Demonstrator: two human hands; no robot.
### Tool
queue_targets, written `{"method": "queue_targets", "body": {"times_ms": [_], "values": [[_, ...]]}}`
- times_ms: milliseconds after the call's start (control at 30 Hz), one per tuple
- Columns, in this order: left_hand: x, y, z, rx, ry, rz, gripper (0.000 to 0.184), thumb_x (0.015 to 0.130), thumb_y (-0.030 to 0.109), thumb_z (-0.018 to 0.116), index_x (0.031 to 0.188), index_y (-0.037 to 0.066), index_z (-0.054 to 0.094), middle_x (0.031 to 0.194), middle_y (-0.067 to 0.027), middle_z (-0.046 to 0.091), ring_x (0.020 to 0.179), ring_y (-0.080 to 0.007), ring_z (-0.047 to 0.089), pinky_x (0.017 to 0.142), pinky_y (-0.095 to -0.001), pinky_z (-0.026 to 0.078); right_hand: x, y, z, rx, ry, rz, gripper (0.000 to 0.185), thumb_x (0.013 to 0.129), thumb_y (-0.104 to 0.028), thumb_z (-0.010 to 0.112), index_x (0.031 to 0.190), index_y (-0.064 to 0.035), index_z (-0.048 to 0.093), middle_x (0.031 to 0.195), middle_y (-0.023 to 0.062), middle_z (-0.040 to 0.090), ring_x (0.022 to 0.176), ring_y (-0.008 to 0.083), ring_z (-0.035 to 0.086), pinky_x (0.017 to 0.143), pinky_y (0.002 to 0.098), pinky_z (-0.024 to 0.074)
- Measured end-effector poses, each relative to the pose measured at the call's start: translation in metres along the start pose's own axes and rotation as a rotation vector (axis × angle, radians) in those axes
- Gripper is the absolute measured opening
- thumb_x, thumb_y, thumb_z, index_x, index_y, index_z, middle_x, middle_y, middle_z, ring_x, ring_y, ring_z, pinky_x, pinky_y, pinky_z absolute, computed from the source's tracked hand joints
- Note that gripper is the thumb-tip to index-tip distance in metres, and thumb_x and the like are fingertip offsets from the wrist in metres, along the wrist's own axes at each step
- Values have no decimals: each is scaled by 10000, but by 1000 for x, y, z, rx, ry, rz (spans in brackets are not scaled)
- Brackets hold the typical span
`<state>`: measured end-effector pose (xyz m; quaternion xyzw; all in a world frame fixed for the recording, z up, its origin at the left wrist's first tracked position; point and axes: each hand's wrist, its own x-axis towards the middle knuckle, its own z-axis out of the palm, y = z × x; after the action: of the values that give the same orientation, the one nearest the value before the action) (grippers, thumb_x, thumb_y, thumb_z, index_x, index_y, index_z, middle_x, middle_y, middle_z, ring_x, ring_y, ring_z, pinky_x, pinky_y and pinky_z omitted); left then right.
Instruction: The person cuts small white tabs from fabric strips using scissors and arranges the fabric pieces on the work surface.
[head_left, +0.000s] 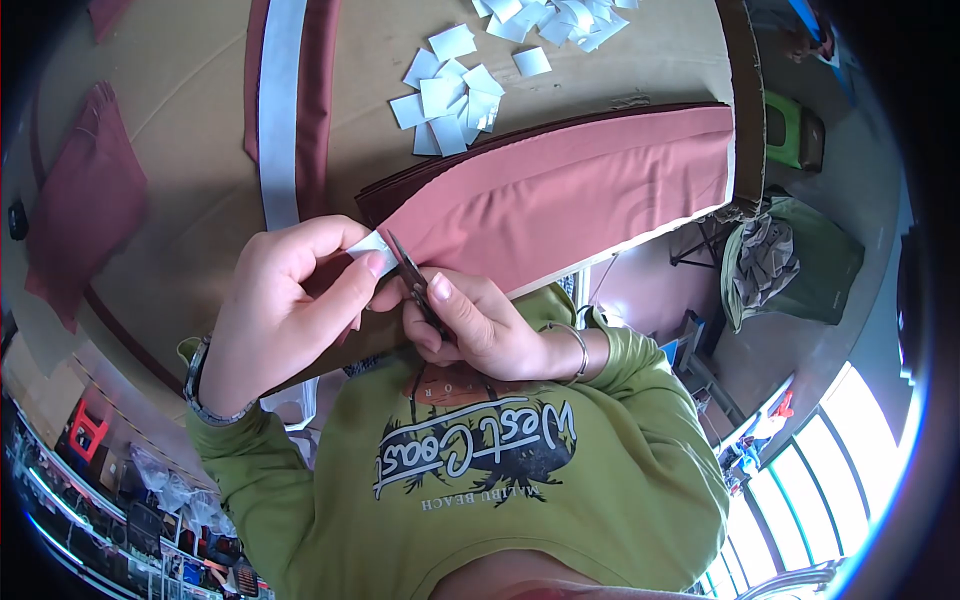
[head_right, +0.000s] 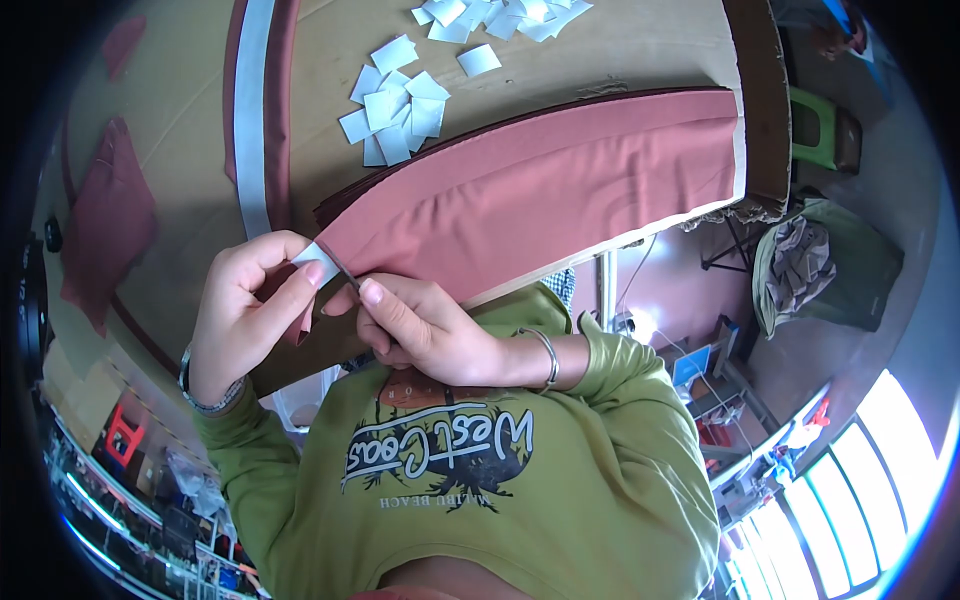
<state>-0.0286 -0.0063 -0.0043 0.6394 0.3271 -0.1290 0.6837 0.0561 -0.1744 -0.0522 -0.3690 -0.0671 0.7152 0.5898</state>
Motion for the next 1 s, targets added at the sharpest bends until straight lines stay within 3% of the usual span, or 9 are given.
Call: {"method": "queue_targets", "body": {"times_ms": [300,500,667,833,1000], "values": [[-3,0,2,-26,-20,60,76,789,42,534,796,-17,581,570,-21,550,463,-53,431,433,-165,326,1,4,0,16,-19,-87,300,973,-246,326,1015,-1,493,623,-13,398,481,46,316,432,154,276],[-4,2,1,9,-24,-10,60,776,42,560,791,-14,577,573,-24,550,471,-63,432,439,-187,331,1,-3,-1,-75,-18,-52,357,967,-274,323,1018,41,483,605,6,410,500,70,343,462,157,298],[-3,2,12,36,88,220,62,759,42,592,781,-11,569,578,-23,547,478,-75,422,452,-207,332,0,-17,-2,13,19,-253,231,952,-215,402,961,-16,518,653,-24,428,510,42,340,457,151,279],[3,23,11,286,92,365,45,790,21,548,791,-22,563,624,-13,545,525,-58,439,502,-163,345,5,-41,-4,-321,162,-382,201,940,-183,423,984,-9,515,663,-29,426,528,38,342,475,148,282],[14,28,4,220,21,241,57,760,31,601,772,-12,566,578,-17,535,486,-78,407,465,-213,336,1,-51,-8,-356,314,-395,234,949,-185,382,1011,5,504,659,-23,429,534,42,348,484,156,293]]}}
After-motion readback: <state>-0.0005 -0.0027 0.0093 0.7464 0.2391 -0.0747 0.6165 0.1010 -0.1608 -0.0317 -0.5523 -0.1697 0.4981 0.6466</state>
